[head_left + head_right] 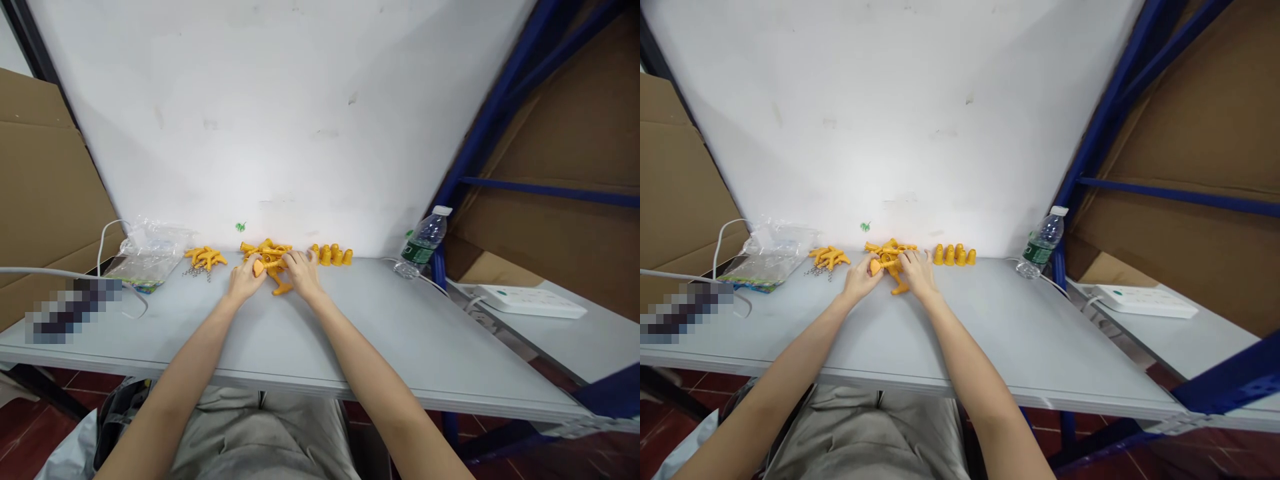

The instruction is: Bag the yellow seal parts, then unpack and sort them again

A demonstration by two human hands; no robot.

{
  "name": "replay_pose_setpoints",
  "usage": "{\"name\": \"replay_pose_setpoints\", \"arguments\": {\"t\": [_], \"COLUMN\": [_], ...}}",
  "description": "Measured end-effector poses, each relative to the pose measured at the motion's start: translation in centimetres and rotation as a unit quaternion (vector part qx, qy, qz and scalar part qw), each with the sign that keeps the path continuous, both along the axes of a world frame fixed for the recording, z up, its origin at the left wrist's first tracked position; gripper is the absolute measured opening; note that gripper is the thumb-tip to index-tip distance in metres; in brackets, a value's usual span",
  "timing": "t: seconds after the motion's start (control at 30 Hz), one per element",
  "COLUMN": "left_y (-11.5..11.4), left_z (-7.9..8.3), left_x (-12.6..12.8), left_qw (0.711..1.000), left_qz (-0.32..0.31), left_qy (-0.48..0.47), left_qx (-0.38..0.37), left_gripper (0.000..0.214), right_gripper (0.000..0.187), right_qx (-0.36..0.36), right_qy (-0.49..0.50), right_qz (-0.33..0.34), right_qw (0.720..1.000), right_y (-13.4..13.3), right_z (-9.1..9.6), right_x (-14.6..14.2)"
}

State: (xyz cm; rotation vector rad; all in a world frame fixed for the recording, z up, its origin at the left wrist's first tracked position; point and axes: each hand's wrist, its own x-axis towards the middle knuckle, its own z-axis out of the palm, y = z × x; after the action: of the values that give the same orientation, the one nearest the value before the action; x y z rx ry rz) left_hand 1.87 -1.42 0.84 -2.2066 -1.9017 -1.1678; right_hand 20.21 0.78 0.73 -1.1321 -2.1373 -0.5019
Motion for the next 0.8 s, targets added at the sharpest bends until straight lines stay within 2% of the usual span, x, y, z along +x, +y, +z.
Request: {"name": "replay_pose_setpoints", "arguments": {"t": [0.17,0.33,0.47,0.6,0.8], "left_y": [-0.20,-0.19,-0.09,-0.03,-0.03], "left_z": [0.14,0.06,-0.01,-0.09,0.03], "left_x": [-0.12,-0.46,-0.49,-0.30,-0.17], "left_qw": [1.000,0.999,0.999,0.999,0.999], "left_qz": [0.021,0.029,0.025,0.019,0.010], "left_qy": [0.009,0.019,0.028,0.026,0.012], "left_qx": [-0.003,-0.015,-0.034,-0.039,-0.040], "left_gripper": [0.036,0.037,0.038,0.036,0.035], "right_gripper": [0.028,0.028,0.025,0.019,0.022], "right_qx": [0.016,-0.044,-0.063,-0.042,-0.025], "right_qy": [0.012,-0.002,-0.021,-0.028,-0.015], "right_qz": [0.031,0.065,0.048,0.019,0.004], "right_qw": [0.999,0.997,0.997,0.999,1.000], "right_y": [0.57,0.80,0.91,0.83,0.75], "right_z": [-0.42,-0.79,-0.99,-0.76,-0.66], "right_x": [0.25,0.36,0.25,0.26,0.36]}}
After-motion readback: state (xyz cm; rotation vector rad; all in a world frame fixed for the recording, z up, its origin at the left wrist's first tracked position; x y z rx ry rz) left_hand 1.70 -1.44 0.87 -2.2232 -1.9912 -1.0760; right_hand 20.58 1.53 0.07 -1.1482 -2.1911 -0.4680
